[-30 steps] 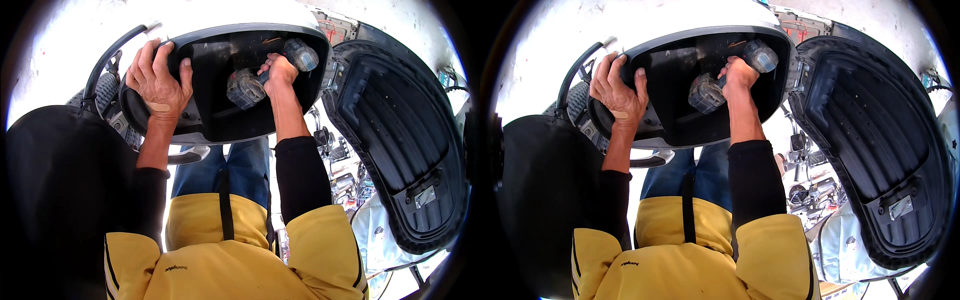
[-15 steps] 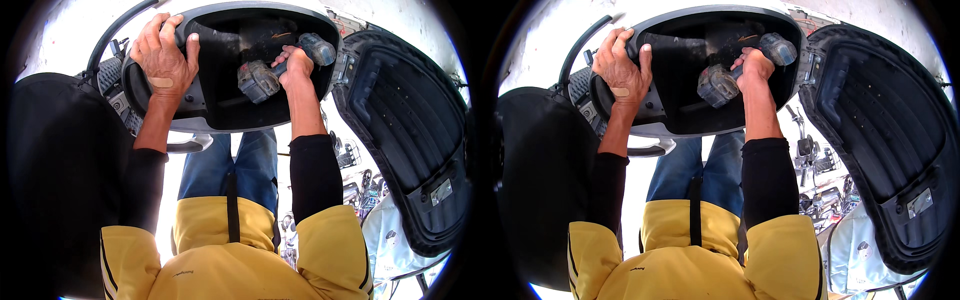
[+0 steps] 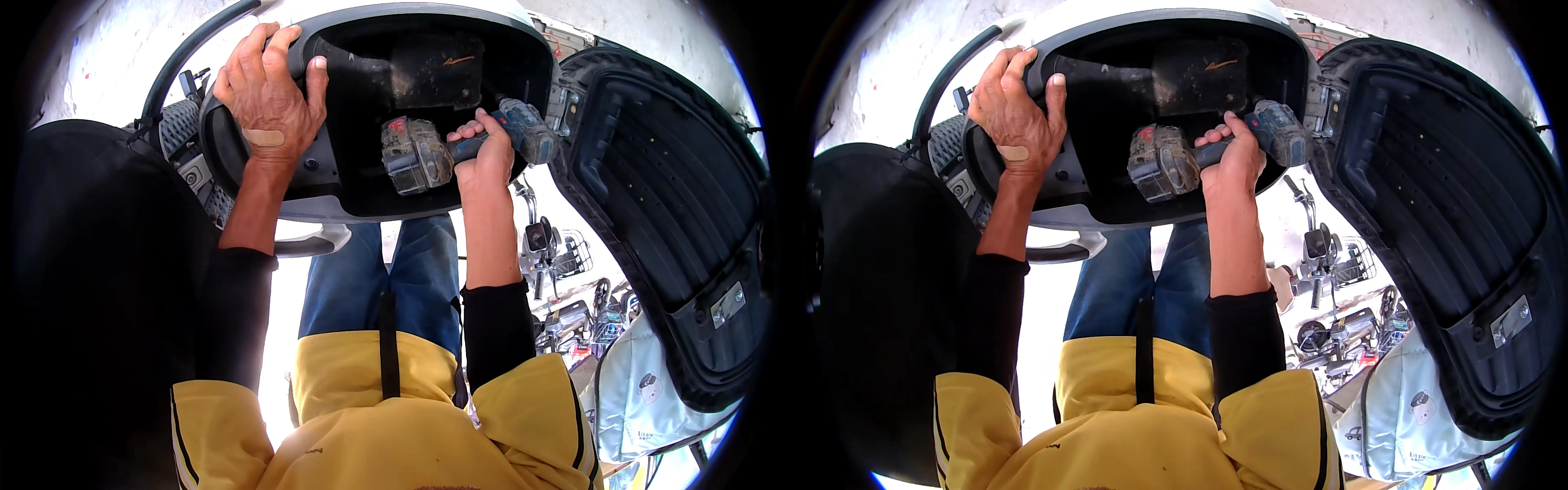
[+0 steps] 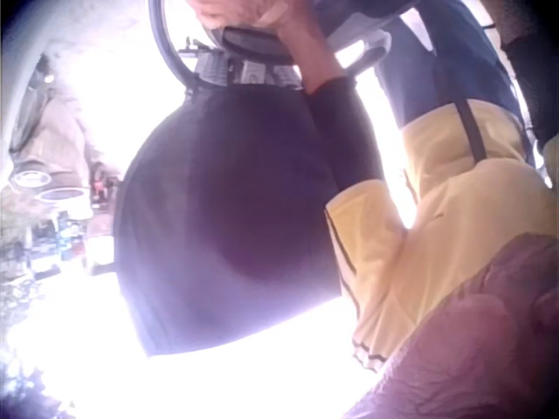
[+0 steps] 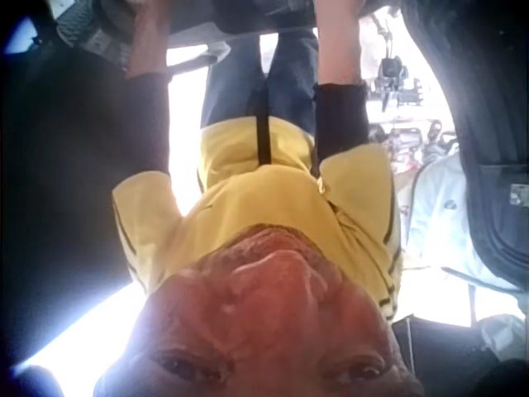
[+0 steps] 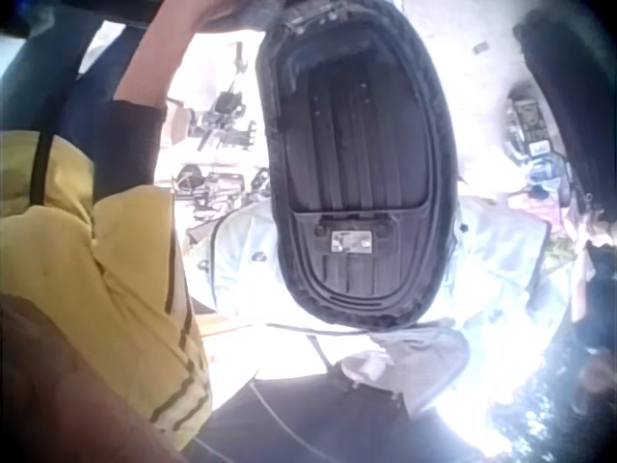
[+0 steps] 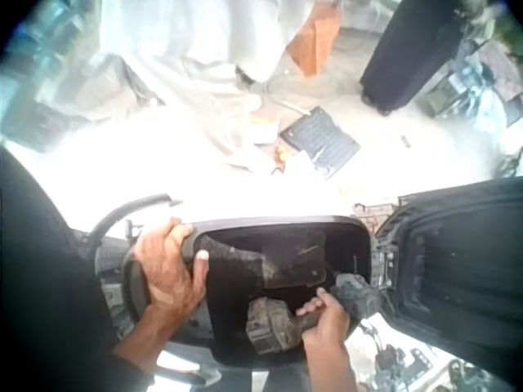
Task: The person uses a power drill to remove screws from the seat assembly of a white scooter. After detaching the seat, they open the storage compartment and remove various items, including papers, a plastic bag, and a small orange object, placing them aside.
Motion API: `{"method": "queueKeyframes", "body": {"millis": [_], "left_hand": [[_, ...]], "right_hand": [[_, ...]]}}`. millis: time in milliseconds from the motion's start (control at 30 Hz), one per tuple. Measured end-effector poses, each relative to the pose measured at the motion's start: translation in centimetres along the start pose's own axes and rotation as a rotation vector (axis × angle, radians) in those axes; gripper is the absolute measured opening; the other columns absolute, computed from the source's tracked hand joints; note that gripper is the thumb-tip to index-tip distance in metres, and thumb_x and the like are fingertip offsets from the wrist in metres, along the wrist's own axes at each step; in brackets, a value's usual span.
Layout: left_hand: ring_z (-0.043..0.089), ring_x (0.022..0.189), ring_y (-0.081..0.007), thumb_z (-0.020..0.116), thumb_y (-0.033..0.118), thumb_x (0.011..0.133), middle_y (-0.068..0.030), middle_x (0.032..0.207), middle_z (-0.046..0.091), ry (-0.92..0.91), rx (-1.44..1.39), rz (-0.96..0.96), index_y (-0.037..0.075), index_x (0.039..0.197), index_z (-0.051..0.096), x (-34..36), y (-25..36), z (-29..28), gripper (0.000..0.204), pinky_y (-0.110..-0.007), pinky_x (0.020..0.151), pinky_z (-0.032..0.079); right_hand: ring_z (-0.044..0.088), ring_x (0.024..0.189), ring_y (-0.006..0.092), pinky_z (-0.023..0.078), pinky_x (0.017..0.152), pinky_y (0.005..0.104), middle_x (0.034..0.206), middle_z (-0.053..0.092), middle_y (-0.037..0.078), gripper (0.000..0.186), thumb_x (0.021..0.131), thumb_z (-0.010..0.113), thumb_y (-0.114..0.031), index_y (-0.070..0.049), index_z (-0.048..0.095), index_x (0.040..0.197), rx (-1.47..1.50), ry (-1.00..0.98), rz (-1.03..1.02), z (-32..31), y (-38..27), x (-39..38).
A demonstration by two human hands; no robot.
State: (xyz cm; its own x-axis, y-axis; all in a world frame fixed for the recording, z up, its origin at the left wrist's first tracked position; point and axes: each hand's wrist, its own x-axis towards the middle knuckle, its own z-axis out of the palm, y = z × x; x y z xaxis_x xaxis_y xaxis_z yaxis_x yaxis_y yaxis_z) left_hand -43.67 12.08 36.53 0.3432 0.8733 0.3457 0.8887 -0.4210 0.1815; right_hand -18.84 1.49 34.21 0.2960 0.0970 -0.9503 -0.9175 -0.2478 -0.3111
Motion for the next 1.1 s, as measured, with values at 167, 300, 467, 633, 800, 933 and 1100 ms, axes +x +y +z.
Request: {"method": "queueKeyframes", "body": {"millis": [167,300,467,633,800,933,1100], "left_hand": [[0.049,0.130,-0.0304,0.067,0.038,0.096,-0.0104,0.135,0.056,-0.029,0.009,-0.002,0.014,0.135,0.056,0.1,0.2,0.0,0.046,-0.051,0.107,0.026],[0.047,0.132,-0.0293,0.068,0.036,0.096,-0.0099,0.136,0.056,-0.055,0.008,-0.003,0.014,0.135,0.055,0.0,0.1,-0.4,0.047,-0.050,0.107,0.026],[0.046,0.134,-0.0273,0.068,0.035,0.095,-0.0086,0.138,0.056,-0.085,0.048,-0.014,0.015,0.135,0.055,0.2,0.4,-0.5,0.046,-0.046,0.107,0.026],[0.046,0.133,-0.0261,0.068,0.035,0.094,-0.0081,0.138,0.056,-0.082,0.044,-0.024,0.014,0.133,0.057,0.3,0.6,-0.6,0.045,-0.044,0.107,0.026],[0.046,0.133,-0.0258,0.069,0.035,0.094,-0.0076,0.138,0.056,-0.088,0.049,-0.029,0.014,0.132,0.058,0.4,0.6,-0.6,0.045,-0.043,0.107,0.026],[0.047,0.132,-0.0260,0.069,0.035,0.094,-0.0076,0.138,0.057,-0.086,0.051,-0.033,0.014,0.131,0.059,0.3,0.6,-0.5,0.044,-0.043,0.107,0.026],[0.048,0.131,-0.0267,0.069,0.035,0.093,-0.0077,0.137,0.057,-0.097,0.044,-0.038,0.014,0.131,0.059,0.5,0.6,-0.6,0.044,-0.044,0.107,0.026]], "right_hand": [[0.049,0.062,0.0154,0.047,0.065,0.0357,0.068,0.046,-0.001,0.026,0.100,0.060,-0.008,-0.011,0.048,0.078,0.177,0.100,0.067,-1.3,2.8,0.1],[0.049,0.063,0.0166,0.049,0.065,0.0369,0.070,0.046,0.001,0.022,0.099,0.061,-0.007,-0.010,0.050,0.080,0.188,0.136,0.043,-0.6,3.9,1.4],[0.050,0.062,0.0174,0.050,0.064,0.0382,0.071,0.047,0.001,0.020,0.099,0.062,-0.006,-0.010,0.051,0.082,0.192,0.197,0.033,-0.1,4.0,2.8],[0.050,0.061,0.0178,0.050,0.064,0.0382,0.069,0.048,0.002,0.023,0.098,0.062,-0.007,-0.010,0.049,0.079,0.170,0.203,0.043,-0.2,4.2,3.9],[0.049,0.060,0.0179,0.051,0.065,0.0383,0.067,0.047,0.002,0.023,0.098,0.060,-0.007,-0.010,0.049,0.079,0.185,0.186,0.057,-0.4,4.5,4.7],[0.049,0.060,0.0179,0.052,0.067,0.0385,0.068,0.046,0.001,0.020,0.098,0.058,-0.006,-0.010,0.049,0.081,0.190,0.186,0.076,0.1,4.2,4.7],[0.049,0.060,0.0180,0.053,0.066,0.0419,0.069,0.046,0.001,0.014,0.097,0.056,-0.005,-0.008,0.050,0.085,0.193,0.245,0.079,2.3,4.1,5.2]]}}
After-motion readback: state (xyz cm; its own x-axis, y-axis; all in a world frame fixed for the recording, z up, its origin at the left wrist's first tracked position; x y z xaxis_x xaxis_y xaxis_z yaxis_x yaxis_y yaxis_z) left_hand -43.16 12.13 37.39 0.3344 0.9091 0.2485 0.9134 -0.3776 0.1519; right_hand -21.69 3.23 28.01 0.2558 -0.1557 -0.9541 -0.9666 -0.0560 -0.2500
